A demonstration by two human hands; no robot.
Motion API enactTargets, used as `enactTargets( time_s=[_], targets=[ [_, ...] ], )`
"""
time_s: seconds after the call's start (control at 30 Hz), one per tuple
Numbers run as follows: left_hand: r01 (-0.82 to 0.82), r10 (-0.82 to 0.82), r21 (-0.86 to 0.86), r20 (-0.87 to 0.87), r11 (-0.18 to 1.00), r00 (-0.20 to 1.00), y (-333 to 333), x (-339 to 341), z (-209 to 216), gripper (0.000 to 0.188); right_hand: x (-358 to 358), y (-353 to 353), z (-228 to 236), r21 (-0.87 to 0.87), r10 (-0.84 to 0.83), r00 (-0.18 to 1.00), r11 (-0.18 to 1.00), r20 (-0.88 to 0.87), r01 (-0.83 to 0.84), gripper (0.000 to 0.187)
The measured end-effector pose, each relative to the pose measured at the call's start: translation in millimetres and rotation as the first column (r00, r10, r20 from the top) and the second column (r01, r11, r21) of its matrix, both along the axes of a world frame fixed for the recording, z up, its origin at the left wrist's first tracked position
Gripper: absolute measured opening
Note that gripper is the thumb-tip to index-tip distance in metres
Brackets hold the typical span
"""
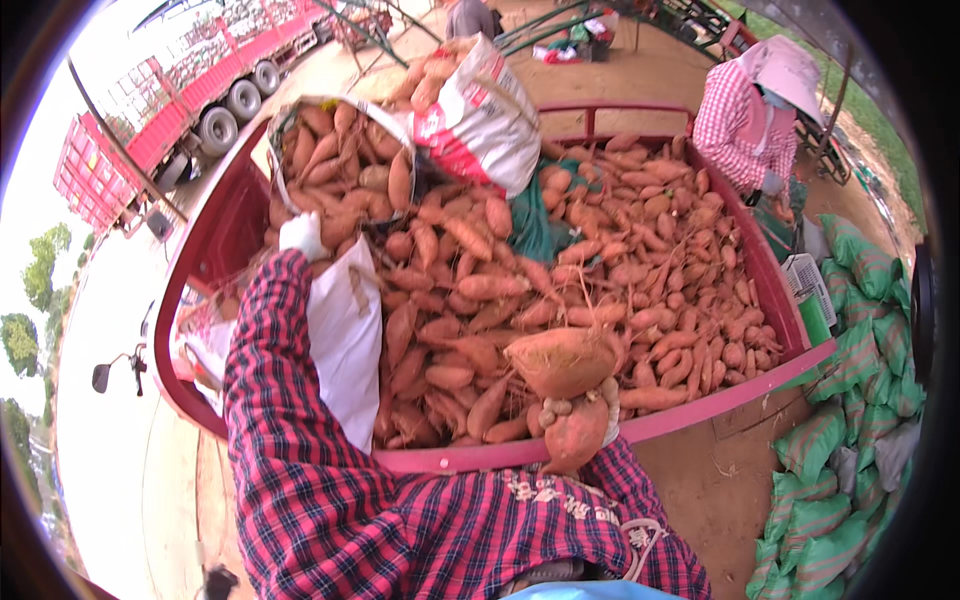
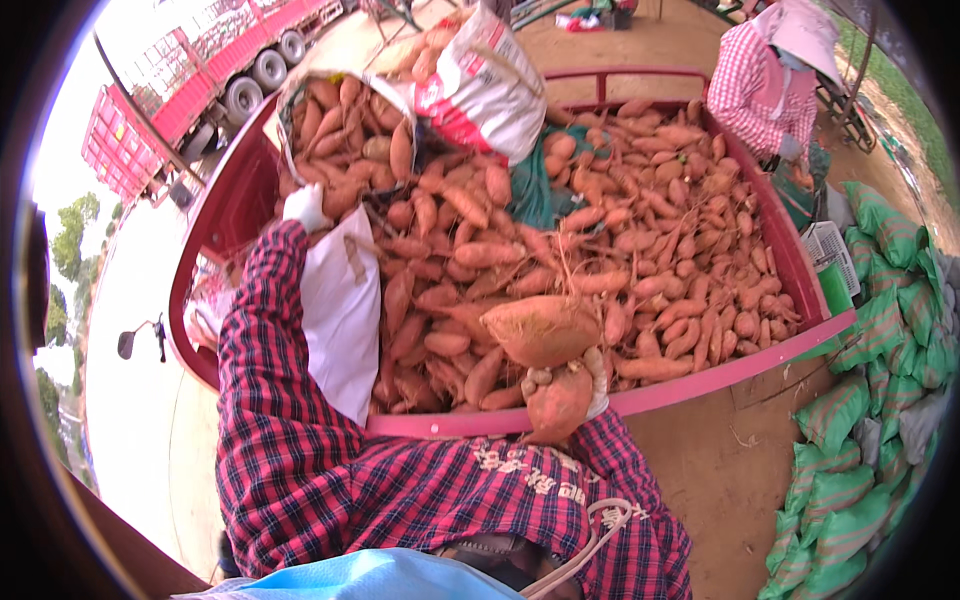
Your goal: The person picks sweet potatoes from a large red bin, removes roots and debris, and places them into a green sack on a scale. The sack is then lifted and placed onto a conveyor belt for transport.
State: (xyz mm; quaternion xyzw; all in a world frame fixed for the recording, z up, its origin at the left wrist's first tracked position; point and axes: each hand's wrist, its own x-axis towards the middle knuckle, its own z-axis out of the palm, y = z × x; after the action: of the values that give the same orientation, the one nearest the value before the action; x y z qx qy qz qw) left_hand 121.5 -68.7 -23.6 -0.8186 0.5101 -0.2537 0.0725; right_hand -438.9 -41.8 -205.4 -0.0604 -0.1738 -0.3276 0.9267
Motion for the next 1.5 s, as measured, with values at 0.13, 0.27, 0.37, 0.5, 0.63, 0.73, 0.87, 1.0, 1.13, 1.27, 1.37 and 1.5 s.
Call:
enactTargets(
  time_s=[0.13,0.27,0.37,0.5,0.63,0.73,0.87,1.0,1.13,1.27,1.37,1.5],
  targets=[
    [-0.042,0.039,-0.054,-0.064,0.998,0.997,13.1,-17.4,16.0,0.07,-4.1,-2.8,4.4,0.119,0.042,0.999,0.992,-0.017,-0.04,0.049],
    [0.117,-0.286,-0.684,-0.139,0.72,0.948,20.7,-67.6,54.2,0.081,-13.1,-8.9,12.4,0.052,-0.061,0.989,0.996,-0.137,0.069,0.05],
    [0.196,-0.784,-0.946,-0.086,0.257,0.614,28.4,-126.0,100.7,0.08,-20.7,-12.1,22.5,-0.004,-0.147,0.977,0.989,-0.155,0.148,0.051],
    [0.138,-0.976,-0.966,-0.22,0.218,0.006,45.0,-246.7,108.0,0.057,-40.5,-15.6,34.1,0.137,-0.226,0.954,0.957,-0.197,0.255,0.063],
    [0.288,-0.829,-0.878,-0.464,0.383,-0.312,46.6,-375.5,64.8,0.068,-71.6,-6.0,32.0,-0.091,-0.459,0.857,0.888,-0.233,0.451,0.065],
    [0.43,-0.556,-0.735,-0.678,0.525,-0.481,28.8,-452.9,23.7,0.087,-89.4,2.8,10.2,0.019,-0.539,0.813,0.831,-0.219,0.556,0.059],
    [0.774,-0.561,-0.628,-0.672,0.086,-0.484,-9.5,-511.9,-30.6,0.091,-100.9,10.8,-60.6,0.217,-0.654,0.741,0.71,-0.149,0.67,0.047],
    [0.9,-0.712,-0.293,-0.553,-0.322,-0.434,-57.4,-552.7,-87.2,0.089,-102.9,-7.0,-137.0,0.238,-0.782,0.466,0.401,-0.414,0.885,0.049],
    [0.796,-0.457,-0.159,-0.746,-0.584,-0.485,-58.7,-611.9,-135.5,0.086,-97.3,46.7,-170.4,0.413,-0.923,0.261,0.128,-0.284,0.902,0.053],
    [0.545,-0.122,-0.26,-0.815,-0.797,-0.567,-31.6,-659.5,-172.6,0.086,-70.4,102.9,-174.0,-0.236,-0.557,-0.384,-0.321,-0.737,0.917,0.062],
    [0.505,-0.242,-0.173,-0.72,-0.845,-0.651,-17.9,-659.6,-198.0,0.084,-74.0,127.2,-194.6,-0.162,-0.511,-0.467,-0.531,-0.721,0.831,0.069],
    [0.541,-0.27,-0.099,-0.784,-0.835,-0.559,-26.0,-642.8,-217.0,0.08,-116.3,147.0,-248.1,0.784,-0.8,0.01,-0.586,-0.6,0.203,0.069]
  ],
)
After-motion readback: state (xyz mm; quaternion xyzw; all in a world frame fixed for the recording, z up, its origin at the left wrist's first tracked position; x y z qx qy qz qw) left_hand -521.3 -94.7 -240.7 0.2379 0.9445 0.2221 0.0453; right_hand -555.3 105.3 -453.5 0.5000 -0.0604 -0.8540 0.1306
